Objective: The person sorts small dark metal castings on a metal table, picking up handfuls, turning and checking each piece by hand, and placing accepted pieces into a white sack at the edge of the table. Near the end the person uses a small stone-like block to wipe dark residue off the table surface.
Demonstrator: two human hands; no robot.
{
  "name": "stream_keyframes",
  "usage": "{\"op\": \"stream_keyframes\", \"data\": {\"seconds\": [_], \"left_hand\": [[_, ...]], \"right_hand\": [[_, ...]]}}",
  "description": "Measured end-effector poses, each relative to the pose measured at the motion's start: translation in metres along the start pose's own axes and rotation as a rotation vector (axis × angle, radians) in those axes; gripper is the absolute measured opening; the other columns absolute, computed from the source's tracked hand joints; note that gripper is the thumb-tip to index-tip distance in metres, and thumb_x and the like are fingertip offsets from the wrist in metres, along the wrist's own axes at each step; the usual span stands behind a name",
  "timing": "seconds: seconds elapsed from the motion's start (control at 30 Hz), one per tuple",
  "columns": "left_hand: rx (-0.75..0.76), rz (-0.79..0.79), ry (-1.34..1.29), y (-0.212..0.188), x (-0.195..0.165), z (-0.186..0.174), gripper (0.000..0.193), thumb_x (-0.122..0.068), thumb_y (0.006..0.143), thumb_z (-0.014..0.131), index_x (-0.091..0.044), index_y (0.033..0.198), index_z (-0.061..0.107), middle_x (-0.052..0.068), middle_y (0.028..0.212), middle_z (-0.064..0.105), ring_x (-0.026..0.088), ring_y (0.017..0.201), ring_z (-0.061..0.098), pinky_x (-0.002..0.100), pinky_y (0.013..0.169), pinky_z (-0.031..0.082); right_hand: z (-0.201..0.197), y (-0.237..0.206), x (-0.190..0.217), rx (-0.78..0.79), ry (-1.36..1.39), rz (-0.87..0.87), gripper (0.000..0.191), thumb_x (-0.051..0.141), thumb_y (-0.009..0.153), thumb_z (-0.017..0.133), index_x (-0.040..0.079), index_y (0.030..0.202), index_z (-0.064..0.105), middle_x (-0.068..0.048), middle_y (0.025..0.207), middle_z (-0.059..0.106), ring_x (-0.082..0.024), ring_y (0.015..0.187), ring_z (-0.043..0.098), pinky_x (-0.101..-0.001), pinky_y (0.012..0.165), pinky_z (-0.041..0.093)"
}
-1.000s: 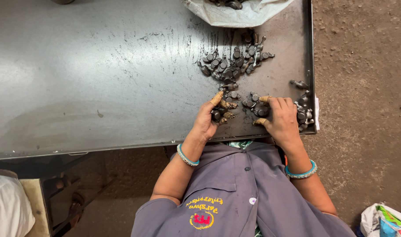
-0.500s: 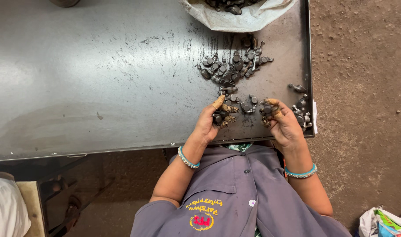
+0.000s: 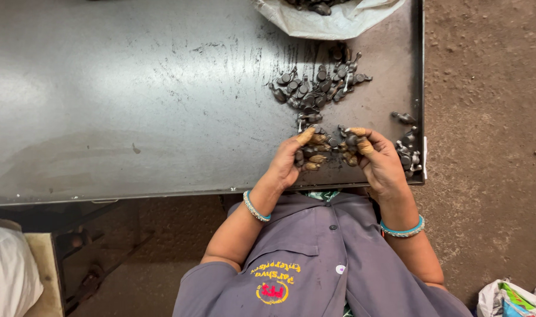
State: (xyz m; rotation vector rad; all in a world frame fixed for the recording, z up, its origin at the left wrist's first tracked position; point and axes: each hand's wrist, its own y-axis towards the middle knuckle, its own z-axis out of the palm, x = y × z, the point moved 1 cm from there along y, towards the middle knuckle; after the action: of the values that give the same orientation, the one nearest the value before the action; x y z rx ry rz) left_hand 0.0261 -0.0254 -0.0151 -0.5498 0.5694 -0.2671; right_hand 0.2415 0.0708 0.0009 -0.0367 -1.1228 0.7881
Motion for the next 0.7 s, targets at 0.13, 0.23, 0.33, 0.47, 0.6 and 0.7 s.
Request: {"op": "stream_keyframes", "data": {"seconds": [0.13, 0.23, 0.33, 0.47, 0.6, 0.7], "left_hand": [[-0.093, -0.07, -0.044, 0.005, 0.007, 0.002, 0.051, -0.055, 0.098, 0.056, -0.008, 0.112, 0.072, 0.007, 0.093, 0.076, 0.013, 0.071, 0.074, 0.029, 0.055, 0.06], [-0.099, -0.002, -0.158, 0.007, 0.005, -0.011, 0.042, -0.046, 0.093, 0.061, -0.01, 0.109, 0.073, 0.006, 0.094, 0.078, 0.013, 0.073, 0.075, 0.029, 0.056, 0.06], [-0.145, 0.089, -0.129, 0.005, -0.003, -0.03, 0.027, -0.031, 0.097, 0.07, -0.009, 0.112, 0.073, 0.006, 0.098, 0.077, 0.014, 0.08, 0.075, 0.031, 0.061, 0.06], [-0.096, 0.173, -0.095, 0.002, -0.011, -0.04, 0.024, -0.025, 0.096, 0.073, -0.006, 0.11, 0.074, 0.007, 0.095, 0.076, 0.016, 0.076, 0.073, 0.031, 0.057, 0.059], [-0.109, 0.21, -0.008, 0.001, -0.009, -0.033, 0.025, -0.02, 0.094, 0.072, -0.002, 0.112, 0.073, 0.007, 0.095, 0.077, 0.015, 0.075, 0.074, 0.03, 0.054, 0.058], [-0.122, 0.29, 0.168, 0.003, -0.004, -0.029, 0.032, -0.011, 0.091, 0.075, 0.001, 0.12, 0.072, 0.007, 0.096, 0.076, 0.013, 0.075, 0.072, 0.028, 0.056, 0.058]], "right_hand": [[0.051, -0.007, 0.025, 0.175, -0.455, -0.278, 0.027, 0.002, 0.096, 0.069, 0.0, 0.123, 0.069, -0.006, 0.118, 0.071, -0.014, 0.106, 0.067, -0.0274, 0.093, 0.055], [0.072, -0.005, 0.04, -0.018, -0.94, -0.306, 0.034, 0.003, 0.085, 0.077, 0.007, 0.118, 0.073, -0.007, 0.109, 0.069, -0.018, 0.09, 0.067, -0.0292, 0.082, 0.055], [0.083, -0.004, 0.04, -0.092, -1.417, -0.554, 0.044, 0.008, 0.07, 0.085, 0.007, 0.112, 0.072, -0.01, 0.103, 0.068, -0.03, 0.089, 0.062, -0.0381, 0.081, 0.052], [0.08, 0.0, 0.013, -0.104, -1.631, -0.702, 0.044, 0.004, 0.069, 0.087, 0.006, 0.11, 0.069, -0.011, 0.104, 0.068, -0.035, 0.095, 0.058, -0.0423, 0.086, 0.05], [0.044, 0.009, -0.006, -0.125, -1.188, -0.523, 0.038, 0.009, 0.075, 0.088, 0.007, 0.105, 0.066, -0.007, 0.099, 0.07, -0.026, 0.091, 0.062, -0.037, 0.081, 0.053], [0.01, 0.018, -0.012, -0.026, -0.399, -0.242, 0.033, 0.009, 0.086, 0.083, 0.004, 0.113, 0.064, -0.006, 0.103, 0.07, -0.016, 0.091, 0.066, -0.0298, 0.077, 0.056]]}}
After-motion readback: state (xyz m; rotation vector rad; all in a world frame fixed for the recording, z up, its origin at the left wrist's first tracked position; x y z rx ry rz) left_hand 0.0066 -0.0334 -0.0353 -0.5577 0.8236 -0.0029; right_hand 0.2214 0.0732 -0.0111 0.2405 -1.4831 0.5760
